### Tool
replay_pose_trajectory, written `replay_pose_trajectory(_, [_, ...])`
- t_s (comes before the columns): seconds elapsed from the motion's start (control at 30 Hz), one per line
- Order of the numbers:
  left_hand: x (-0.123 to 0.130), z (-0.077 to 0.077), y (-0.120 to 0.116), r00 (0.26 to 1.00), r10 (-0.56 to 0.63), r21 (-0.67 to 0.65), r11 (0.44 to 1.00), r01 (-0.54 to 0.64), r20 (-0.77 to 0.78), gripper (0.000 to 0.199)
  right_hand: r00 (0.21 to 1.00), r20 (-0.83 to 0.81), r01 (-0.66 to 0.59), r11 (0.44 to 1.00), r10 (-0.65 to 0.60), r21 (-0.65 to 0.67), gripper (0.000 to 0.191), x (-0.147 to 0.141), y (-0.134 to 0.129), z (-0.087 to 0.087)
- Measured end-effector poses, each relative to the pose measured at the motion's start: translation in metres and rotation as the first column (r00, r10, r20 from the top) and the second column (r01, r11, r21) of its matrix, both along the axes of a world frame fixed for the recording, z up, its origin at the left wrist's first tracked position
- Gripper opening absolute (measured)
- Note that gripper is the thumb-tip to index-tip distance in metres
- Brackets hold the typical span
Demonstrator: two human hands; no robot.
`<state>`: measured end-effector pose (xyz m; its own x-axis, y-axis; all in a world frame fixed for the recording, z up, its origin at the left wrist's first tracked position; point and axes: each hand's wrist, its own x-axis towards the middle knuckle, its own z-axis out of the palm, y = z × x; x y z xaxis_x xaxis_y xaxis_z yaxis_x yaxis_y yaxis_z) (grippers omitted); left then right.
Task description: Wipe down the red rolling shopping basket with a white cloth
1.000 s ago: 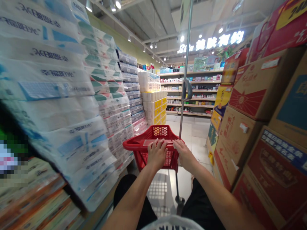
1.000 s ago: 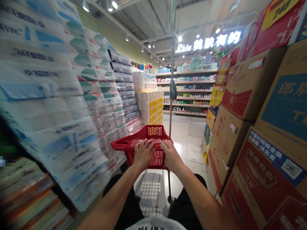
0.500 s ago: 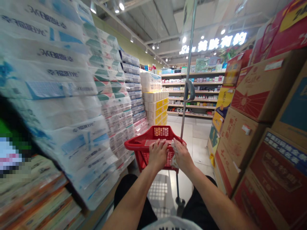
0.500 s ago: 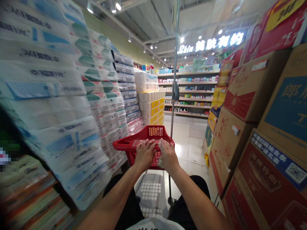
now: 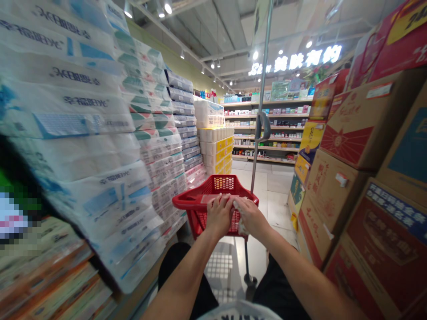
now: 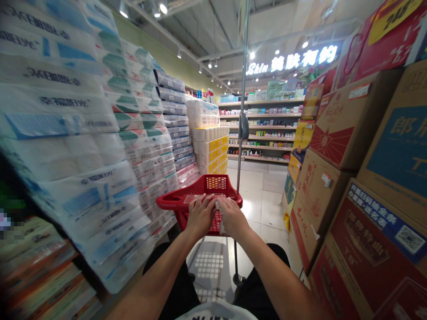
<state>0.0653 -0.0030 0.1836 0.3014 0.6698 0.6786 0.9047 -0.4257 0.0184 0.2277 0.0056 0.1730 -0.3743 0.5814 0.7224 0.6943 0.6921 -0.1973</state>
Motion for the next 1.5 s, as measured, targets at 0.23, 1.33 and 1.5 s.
replay_pose_trajectory(0.23, [0.003, 0.000, 0.000, 1.000, 0.018, 0.000, 1.000, -0.018, 0.002, 0.032, 0.996, -0.012, 0.084, 0.995, -0.085, -0.061, 0.050, 0.007, -0.004, 0.009])
replay_pose_trajectory(1.33, [0.001, 0.002, -0.003, 1.000, 0.013, -0.013, 1.000, -0.013, -0.002, 0.033, 0.995, -0.029, 0.090, 0.990, -0.094, -0.112, 0.059, -0.002, -0.011, 0.013])
replay_pose_trajectory(1.5, [0.002, 0.002, -0.003, 1.000, 0.019, -0.012, 1.000, -0.019, -0.004, 0.033, 0.987, -0.046, 0.147, 0.983, -0.153, -0.113, 0.059, -0.004, -0.009, 0.010])
